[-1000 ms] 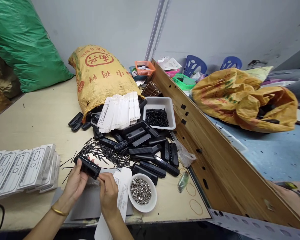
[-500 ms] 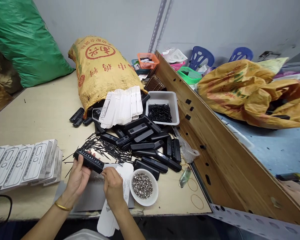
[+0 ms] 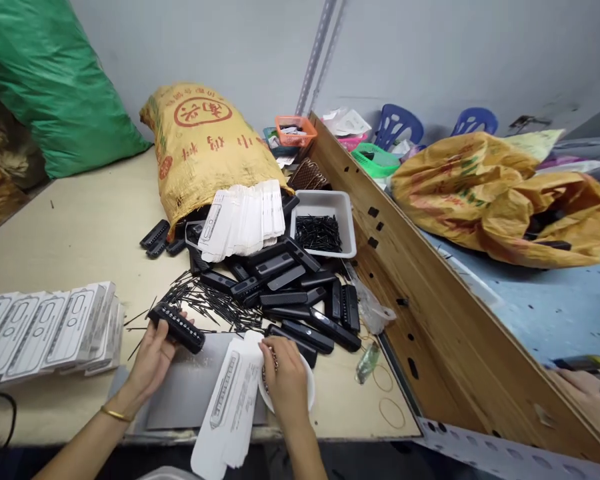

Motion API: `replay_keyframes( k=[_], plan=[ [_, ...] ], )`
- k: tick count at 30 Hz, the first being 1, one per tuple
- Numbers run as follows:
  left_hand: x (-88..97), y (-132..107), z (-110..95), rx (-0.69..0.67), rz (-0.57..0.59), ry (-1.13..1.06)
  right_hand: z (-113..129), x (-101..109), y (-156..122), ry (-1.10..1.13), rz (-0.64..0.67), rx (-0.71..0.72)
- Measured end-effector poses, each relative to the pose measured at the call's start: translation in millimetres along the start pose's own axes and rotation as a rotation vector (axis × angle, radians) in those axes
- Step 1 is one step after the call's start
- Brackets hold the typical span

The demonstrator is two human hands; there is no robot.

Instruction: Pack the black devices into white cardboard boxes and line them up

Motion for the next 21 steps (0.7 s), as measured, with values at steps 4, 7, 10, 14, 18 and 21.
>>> replay_keyframes(
  k=[4,7,10,14,18,21],
  plan=[
    [-9.8,10.5,-2.8,0.08,0.053,-0.096,-22.9,-9.8,-1.5,-0.175,0.185,-0.016],
    [-11.5,14.3,-10.8,0.071,0.036,-0.107,-14.7,-26.6,4.7,-0.264,0.353,0.017],
    [-14.7,18.9,-18.8,0.031,0.042,-0.095,2.6,-41.1,13.5,-0.308,0.493,0.055],
    [-20.4,21.8,-24.7,0.011,0.064,-0.049,17.7,-44.8,26.5,-0.161,0.451,0.024],
    [-26.6,21.4,-28.8,0.006,0.068,0.032,21.4,-55.7,42.5,0.394,0.314,-0.149],
    [-44.9,20.2,-25.7,0.079,0.171,0.18,34.2,-74.0,62.6,0.89,0.233,-0.234]
  ],
)
Point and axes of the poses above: each hand's wrist, its own y-axis towards the middle knuckle, its own x-axis out of the back of the hand, z = x × y, the point moved 9 cm from there along y, towards the middle knuckle, and after that the axes turned 6 degrees about x, right-handed, at the moved point
